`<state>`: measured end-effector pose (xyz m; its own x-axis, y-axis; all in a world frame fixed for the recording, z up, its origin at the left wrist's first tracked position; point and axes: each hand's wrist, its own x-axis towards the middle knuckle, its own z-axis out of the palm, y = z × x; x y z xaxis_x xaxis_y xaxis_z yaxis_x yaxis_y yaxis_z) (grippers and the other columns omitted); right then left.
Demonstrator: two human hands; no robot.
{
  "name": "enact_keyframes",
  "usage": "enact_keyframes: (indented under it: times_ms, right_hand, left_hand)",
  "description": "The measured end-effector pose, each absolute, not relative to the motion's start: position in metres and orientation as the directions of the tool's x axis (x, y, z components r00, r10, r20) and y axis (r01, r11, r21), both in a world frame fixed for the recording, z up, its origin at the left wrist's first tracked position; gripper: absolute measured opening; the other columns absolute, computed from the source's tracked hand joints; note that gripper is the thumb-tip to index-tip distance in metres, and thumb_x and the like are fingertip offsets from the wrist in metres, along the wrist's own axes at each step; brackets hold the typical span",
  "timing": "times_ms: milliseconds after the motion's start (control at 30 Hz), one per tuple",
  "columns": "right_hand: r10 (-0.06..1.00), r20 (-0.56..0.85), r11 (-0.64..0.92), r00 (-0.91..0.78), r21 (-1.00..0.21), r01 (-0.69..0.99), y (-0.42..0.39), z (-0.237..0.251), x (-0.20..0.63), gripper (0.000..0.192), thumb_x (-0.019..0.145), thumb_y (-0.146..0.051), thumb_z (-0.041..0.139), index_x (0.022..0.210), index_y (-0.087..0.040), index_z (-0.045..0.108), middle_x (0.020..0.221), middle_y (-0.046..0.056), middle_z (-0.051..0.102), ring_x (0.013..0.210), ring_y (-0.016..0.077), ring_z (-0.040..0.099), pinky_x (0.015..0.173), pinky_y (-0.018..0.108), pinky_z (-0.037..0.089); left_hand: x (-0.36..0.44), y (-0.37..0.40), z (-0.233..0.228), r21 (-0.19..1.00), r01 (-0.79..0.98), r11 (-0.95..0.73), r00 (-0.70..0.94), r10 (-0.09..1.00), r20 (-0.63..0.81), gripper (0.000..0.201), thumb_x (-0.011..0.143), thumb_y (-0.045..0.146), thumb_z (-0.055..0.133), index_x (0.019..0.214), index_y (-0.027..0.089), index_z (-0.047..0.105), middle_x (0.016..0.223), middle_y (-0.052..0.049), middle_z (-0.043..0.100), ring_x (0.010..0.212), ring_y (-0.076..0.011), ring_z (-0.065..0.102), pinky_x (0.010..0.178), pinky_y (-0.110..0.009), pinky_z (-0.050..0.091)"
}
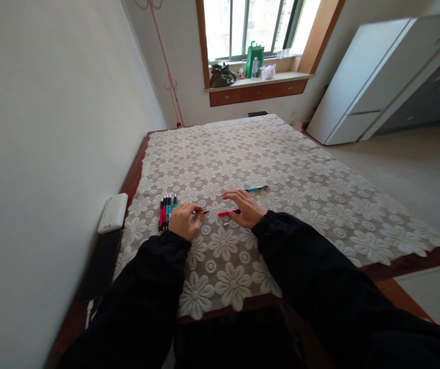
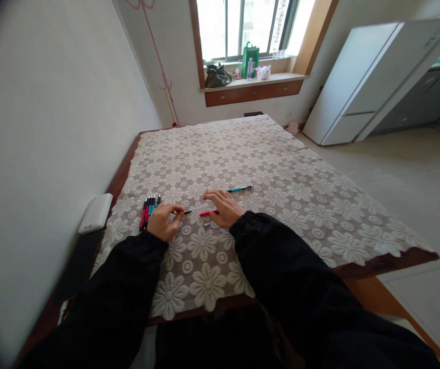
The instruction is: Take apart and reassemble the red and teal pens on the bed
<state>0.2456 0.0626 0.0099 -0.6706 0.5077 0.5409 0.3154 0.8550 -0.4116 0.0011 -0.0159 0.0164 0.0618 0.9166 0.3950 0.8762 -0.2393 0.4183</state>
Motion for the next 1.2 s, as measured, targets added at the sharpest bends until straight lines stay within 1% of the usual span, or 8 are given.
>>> enact_keyframes:
  times_ms: [100,233,433,600,833,900,1033,1200]
  right_hand:
    - [0.543,0.565,0.837,-0.621,-0.425,0.345,0.064,0.009,0.246,0.035,0.075,-0.008,0.056,0.108,-0.021,0.053,0.115,0.01,0.062,0.112,0.0261,0.053,0.099,0.043,0.042]
    - [0.48,0.545,0.871,-0.688,-0.387,0.301,0.062,0.011,0.245,0.019,0.075,-0.005,0.052,0.085,-0.021,0.054,0.095,0.006,0.063,0.091,0.0219,0.054,0.085,0.036,0.045]
    - [0.49,0.445,0.866,-0.75,-0.348,0.359,0.062,0.008,0.243,0.016,0.084,-0.019,0.059,0.1,-0.021,0.062,0.102,0.007,0.064,0.099,0.0231,0.053,0.089,0.037,0.042]
    - [0.549,0.342,0.826,-0.763,-0.362,0.432,0.067,0.002,0.244,0.006,0.085,-0.024,0.063,0.09,-0.021,0.062,0.095,0.006,0.065,0.094,0.0224,0.055,0.084,0.034,0.041]
    - [0.659,0.33,0.739,-0.676,-0.451,0.5,0.062,0.011,0.246,0.016,0.089,-0.016,0.042,0.101,-0.017,0.053,0.083,0.005,0.065,0.073,0.0185,0.056,0.071,0.03,0.038]
    - [0.646,0.315,0.747,-0.696,-0.447,0.492,0.058,0.014,0.247,0.019,0.089,-0.018,0.042,0.105,-0.018,0.052,0.078,0.003,0.064,0.066,0.0172,0.055,0.066,0.028,0.036]
    - [0.592,0.212,0.781,-0.778,-0.389,0.488,0.052,0.02,0.247,0.021,0.084,-0.033,0.058,0.1,-0.021,0.06,0.07,-0.001,0.064,0.059,0.0146,0.052,0.058,0.026,0.029]
    - [0.521,0.143,0.813,-0.842,-0.384,0.437,0.054,0.016,0.243,0.017,0.084,-0.036,0.062,0.095,-0.024,0.069,0.076,0.0,0.07,0.065,0.0146,0.058,0.057,0.025,0.029]
  left_hand:
    - [0.001,-0.017,0.017,0.409,0.884,-0.227,0.045,0.911,0.409,0.008,0.084,0.023,0.061,0.086,0.023,0.069,0.09,-0.003,0.071,0.094,-0.023,0.061,0.086,-0.037,0.046]
    - [0.0,-0.017,0.017,0.401,0.895,-0.195,0.004,0.903,0.431,0.009,0.082,0.023,0.061,0.085,0.023,0.069,0.097,-0.004,0.069,0.097,-0.0235,0.059,0.088,-0.037,0.045]
    - [0.001,-0.017,0.017,0.376,0.907,-0.192,0.025,0.914,0.405,0.009,0.082,0.023,0.06,0.084,0.023,0.069,0.094,-0.004,0.068,0.095,-0.0239,0.059,0.086,-0.038,0.045]
    - [0.0,-0.017,0.015,0.356,0.913,-0.198,0.043,0.916,0.399,0.008,0.081,0.024,0.061,0.083,0.023,0.069,0.093,-0.004,0.068,0.095,-0.0252,0.058,0.084,-0.039,0.044]
    - [-0.001,-0.016,0.013,0.331,0.924,-0.19,0.053,0.923,0.382,0.008,0.081,0.024,0.062,0.082,0.023,0.069,0.093,-0.005,0.068,0.094,-0.0255,0.059,0.081,-0.038,0.044]
    - [0.0,-0.017,0.014,0.328,0.926,-0.186,0.054,0.927,0.372,0.008,0.081,0.025,0.062,0.081,0.023,0.069,0.093,-0.005,0.068,0.094,-0.0258,0.059,0.082,-0.039,0.044]
    - [0.003,-0.018,0.017,0.324,0.924,-0.203,0.083,0.933,0.35,0.008,0.081,0.025,0.062,0.08,0.023,0.07,0.092,-0.004,0.069,0.095,-0.0257,0.059,0.084,-0.04,0.044]
    - [0.003,-0.018,0.018,0.327,0.919,-0.22,0.091,0.926,0.367,0.008,0.081,0.024,0.062,0.079,0.023,0.07,0.09,-0.004,0.069,0.093,-0.0249,0.059,0.085,-0.04,0.044]
